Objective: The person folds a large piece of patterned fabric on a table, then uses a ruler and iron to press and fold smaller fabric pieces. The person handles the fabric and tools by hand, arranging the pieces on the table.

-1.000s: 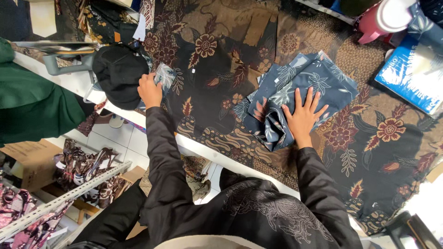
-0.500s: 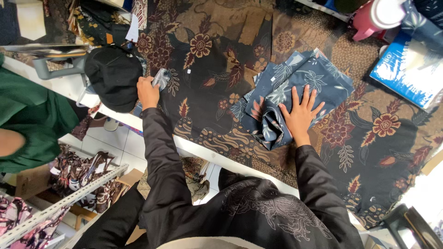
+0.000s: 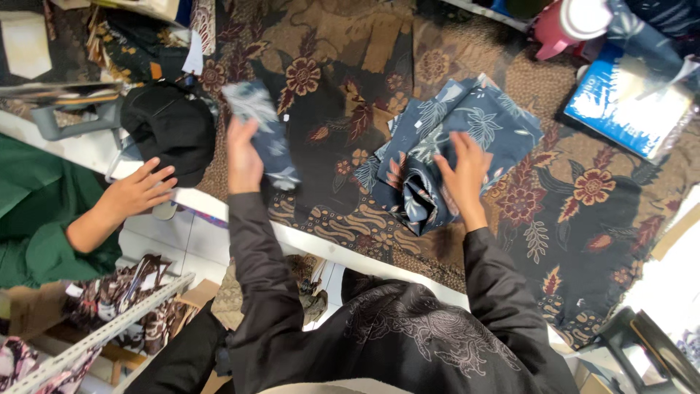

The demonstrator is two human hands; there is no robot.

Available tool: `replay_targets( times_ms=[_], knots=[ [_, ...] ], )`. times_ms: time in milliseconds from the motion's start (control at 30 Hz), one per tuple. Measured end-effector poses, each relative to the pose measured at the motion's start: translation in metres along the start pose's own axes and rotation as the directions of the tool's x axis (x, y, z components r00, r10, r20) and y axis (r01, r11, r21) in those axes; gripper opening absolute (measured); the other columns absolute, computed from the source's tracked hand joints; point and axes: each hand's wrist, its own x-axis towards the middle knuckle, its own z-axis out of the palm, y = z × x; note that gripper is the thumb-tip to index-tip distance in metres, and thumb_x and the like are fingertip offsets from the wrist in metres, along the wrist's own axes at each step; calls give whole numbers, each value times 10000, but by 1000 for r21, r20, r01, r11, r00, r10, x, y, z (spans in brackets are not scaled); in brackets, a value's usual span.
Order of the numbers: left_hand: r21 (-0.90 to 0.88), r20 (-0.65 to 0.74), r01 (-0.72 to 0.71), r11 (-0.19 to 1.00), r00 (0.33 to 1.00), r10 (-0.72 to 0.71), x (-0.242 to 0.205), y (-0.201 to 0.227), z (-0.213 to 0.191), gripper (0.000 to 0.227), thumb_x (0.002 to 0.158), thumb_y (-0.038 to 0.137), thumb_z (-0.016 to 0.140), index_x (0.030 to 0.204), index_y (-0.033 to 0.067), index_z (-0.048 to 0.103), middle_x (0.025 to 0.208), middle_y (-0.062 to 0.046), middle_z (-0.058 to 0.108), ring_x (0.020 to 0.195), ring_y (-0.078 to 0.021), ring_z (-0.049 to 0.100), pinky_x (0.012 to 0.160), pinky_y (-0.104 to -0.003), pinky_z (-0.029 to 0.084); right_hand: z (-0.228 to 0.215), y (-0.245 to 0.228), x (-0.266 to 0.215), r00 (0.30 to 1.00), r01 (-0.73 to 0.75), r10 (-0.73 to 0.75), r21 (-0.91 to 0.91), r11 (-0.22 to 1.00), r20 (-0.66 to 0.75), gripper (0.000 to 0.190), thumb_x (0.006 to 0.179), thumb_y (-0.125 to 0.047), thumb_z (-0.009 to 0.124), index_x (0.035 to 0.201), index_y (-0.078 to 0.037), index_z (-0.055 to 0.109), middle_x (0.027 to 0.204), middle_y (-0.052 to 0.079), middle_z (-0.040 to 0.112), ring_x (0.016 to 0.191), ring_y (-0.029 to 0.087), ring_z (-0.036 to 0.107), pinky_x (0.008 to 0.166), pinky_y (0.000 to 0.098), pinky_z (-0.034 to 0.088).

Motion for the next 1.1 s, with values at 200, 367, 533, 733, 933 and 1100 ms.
replay_targets(
  times_ms=[200, 367, 533, 733, 933, 1100],
  knots=[
    [-236, 147, 240, 942, 967, -210, -55, -117, 113, 135, 1077, 73, 738, 1109, 13, 621, 1112, -64, 682, 1043, -163, 639, 969, -345, 478, 26, -81, -8, 912, -164, -108, 595, 787, 395, 474, 925, -232, 764, 1330, -22, 638, 1102, 117, 732, 997, 168, 672, 889, 308, 537],
    [21, 315, 305, 952, 902, -296, -84, -125, 139, 310, 1027, 200, 629, 1276, 16, 639, 1245, -39, 670, 1161, -118, 599, 1028, -292, 436, 42, -102, -11, 948, -62, -178, 703, 708, 262, 425, 845, -122, 818, 1180, 83, 655, 1047, 102, 709, 931, 137, 648, 849, 311, 521],
    [862, 37, -125, 491, 982, 186, -25, -74, 51, 413, 951, 200, 643, 1317, 10, 636, 1267, -164, 633, 1170, -293, 628, 1052, -359, 482, 63, -78, -10, 882, -361, -37, 724, 588, 470, 293, 849, -108, 802, 1083, 34, 697, 939, 7, 749, 798, 89, 676, 744, 263, 546],
    [971, 33, 111, -212, 815, 578, 47, -54, -91, 437, 957, 119, 665, 1371, -8, 603, 1445, -161, 560, 1264, -374, 551, 1022, -446, 474, 96, -60, -14, 863, -380, -1, 650, 658, 505, 272, 862, -93, 814, 1075, 41, 711, 953, 37, 753, 815, 83, 646, 757, 264, 526],
    [888, -35, 295, -353, 809, 587, 72, -56, -127, 193, 892, 132, 726, 1068, 75, 671, 1171, -98, 616, 1077, -312, 606, 789, -409, 546, 101, -42, -23, 847, -427, 11, 668, 609, 532, 291, 854, -84, 787, 1108, 23, 695, 984, 16, 753, 833, 70, 657, 765, 257, 537],
    [883, 22, 285, -373, 768, 640, 76, -32, -119, 80, 976, 121, 681, 943, 79, 621, 1027, -96, 584, 976, -322, 603, 748, -416, 533, 98, -39, -24, 829, -489, 68, 663, 567, 554, 245, 876, -69, 790, 1079, 41, 707, 974, 47, 756, 820, 90, 666, 753, 271, 545]
  ],
)
